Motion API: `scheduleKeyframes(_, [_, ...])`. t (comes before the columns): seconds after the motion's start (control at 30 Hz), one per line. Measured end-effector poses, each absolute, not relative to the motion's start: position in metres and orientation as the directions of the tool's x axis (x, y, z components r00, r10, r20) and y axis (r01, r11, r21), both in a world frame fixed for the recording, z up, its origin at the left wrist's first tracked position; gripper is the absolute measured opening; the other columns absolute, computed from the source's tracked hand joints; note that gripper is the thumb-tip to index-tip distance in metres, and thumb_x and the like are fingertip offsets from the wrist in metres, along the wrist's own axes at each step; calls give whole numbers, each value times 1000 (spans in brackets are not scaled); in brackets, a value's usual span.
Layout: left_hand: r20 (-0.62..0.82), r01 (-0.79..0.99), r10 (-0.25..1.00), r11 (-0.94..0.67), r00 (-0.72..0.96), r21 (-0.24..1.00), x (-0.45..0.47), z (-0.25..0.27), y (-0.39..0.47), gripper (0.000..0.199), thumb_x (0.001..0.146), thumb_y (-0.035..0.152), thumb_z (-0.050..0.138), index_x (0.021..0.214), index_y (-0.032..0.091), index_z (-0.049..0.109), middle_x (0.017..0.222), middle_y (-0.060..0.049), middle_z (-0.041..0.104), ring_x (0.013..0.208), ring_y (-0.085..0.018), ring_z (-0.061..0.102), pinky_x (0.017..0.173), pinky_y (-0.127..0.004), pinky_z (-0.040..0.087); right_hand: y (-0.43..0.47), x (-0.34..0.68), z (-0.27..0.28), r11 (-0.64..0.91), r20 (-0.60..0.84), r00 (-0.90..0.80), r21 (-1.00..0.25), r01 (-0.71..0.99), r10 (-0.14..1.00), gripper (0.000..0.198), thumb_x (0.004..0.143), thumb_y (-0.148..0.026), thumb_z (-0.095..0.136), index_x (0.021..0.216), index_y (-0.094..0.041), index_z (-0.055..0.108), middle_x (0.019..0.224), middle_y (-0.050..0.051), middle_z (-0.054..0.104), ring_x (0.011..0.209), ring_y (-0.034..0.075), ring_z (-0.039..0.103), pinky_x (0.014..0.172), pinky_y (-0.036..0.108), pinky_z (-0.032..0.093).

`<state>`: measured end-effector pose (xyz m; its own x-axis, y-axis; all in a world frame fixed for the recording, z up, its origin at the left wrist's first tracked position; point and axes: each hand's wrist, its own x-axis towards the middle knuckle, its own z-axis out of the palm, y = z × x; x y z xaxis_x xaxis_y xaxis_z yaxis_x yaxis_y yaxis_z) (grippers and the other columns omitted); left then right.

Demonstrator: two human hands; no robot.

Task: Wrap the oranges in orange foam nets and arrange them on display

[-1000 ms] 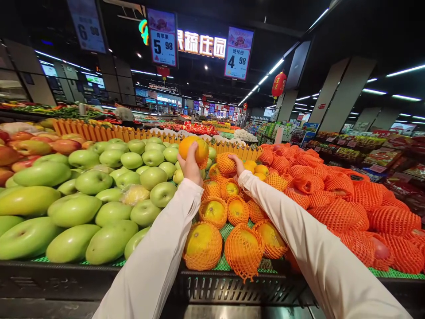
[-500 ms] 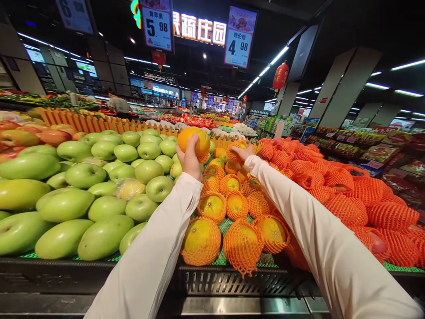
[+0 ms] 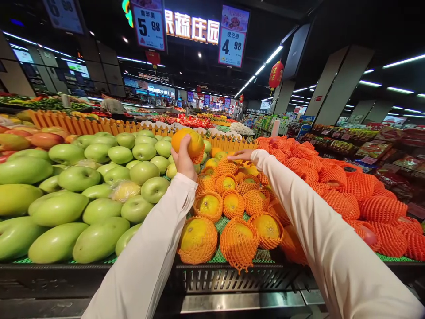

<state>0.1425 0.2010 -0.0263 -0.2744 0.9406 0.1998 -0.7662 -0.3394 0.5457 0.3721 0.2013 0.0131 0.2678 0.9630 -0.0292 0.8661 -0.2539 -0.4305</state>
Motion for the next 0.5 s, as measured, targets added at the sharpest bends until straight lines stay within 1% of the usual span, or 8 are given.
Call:
scheduleKeyframes(0.07, [212, -759, 938, -347, -275, 551, 144, -27, 200, 48, 78, 33, 74, 120, 20, 55, 129, -7, 60, 115, -18, 62, 102, -32, 51, 195, 392, 14, -339, -5, 373, -424, 840, 928, 70, 89, -52, 65, 144, -10, 56, 113, 13, 57, 98, 8, 61, 108, 29, 52])
scheduleKeyframes(0.1, [215, -758, 937, -349, -275, 551, 144, -27, 200, 48, 78, 33, 74, 120, 20, 55, 129, -7, 60, 115, -18, 61, 103, -32, 51, 192, 399, 12, -379, 4, 415, -400, 834, 910, 63, 90, -45, 65, 141, -8, 58, 107, 12, 58, 97, 8, 60, 107, 28, 52])
scheduleKeyframes(0.13, [216, -759, 937, -349, -275, 550, 144, -28, 200, 48, 78, 32, 75, 120, 19, 55, 129, -8, 60, 115, -18, 61, 104, -32, 50, 190, 404, 8, -408, 16, 444, -365, 837, 896, 58, 88, -38, 67, 136, -6, 61, 101, 12, 58, 98, 8, 60, 108, 27, 51])
scheduleKeyframes(0.2, [214, -759, 939, -344, -270, 552, 145, -29, 201, 50, 78, 32, 76, 121, 19, 55, 129, -8, 60, 115, -17, 61, 105, -32, 50, 189, 405, -4, -427, 23, 454, -296, 854, 891, 53, 78, -29, 74, 125, -5, 67, 91, 10, 58, 102, 8, 58, 111, 22, 48])
scheduleKeyframes(0.27, [215, -757, 940, -341, -265, 557, 145, -30, 202, 49, 79, 32, 76, 121, 19, 55, 128, -7, 61, 114, -17, 62, 104, -31, 50, 191, 398, -17, -422, 9, 437, -242, 874, 900, 56, 71, -31, 79, 119, -4, 68, 87, 9, 56, 103, 8, 56, 109, 17, 47])
scheduleKeyframes(0.33, [216, -755, 940, -340, -263, 561, 146, -31, 202, 48, 80, 31, 75, 121, 19, 54, 125, -7, 63, 112, -17, 62, 102, -30, 52, 194, 388, -28, -415, -15, 421, -206, 886, 907, 60, 71, -39, 80, 117, -3, 67, 86, 10, 55, 102, 7, 55, 105, 14, 47])
scheduleKeyframes(0.4, [205, -754, 944, -330, -259, 568, 146, -32, 203, 48, 80, 32, 75, 121, 18, 54, 124, -6, 63, 111, -16, 62, 99, -28, 52, 197, 378, -35, -417, -48, 415, -177, 892, 908, 62, 69, -42, 82, 112, 0, 66, 82, 10, 53, 100, 8, 54, 103, 14, 47])
scheduleKeyframes(0.5, [188, -749, 950, -311, -248, 585, 147, -33, 204, 51, 80, 37, 76, 122, 19, 55, 126, -6, 62, 111, -16, 63, 97, -27, 53, 195, 369, -40, -419, -76, 412, -142, 897, 908, 65, 61, -39, 87, 107, 2, 65, 78, 9, 49, 101, 10, 54, 104, 18, 47])
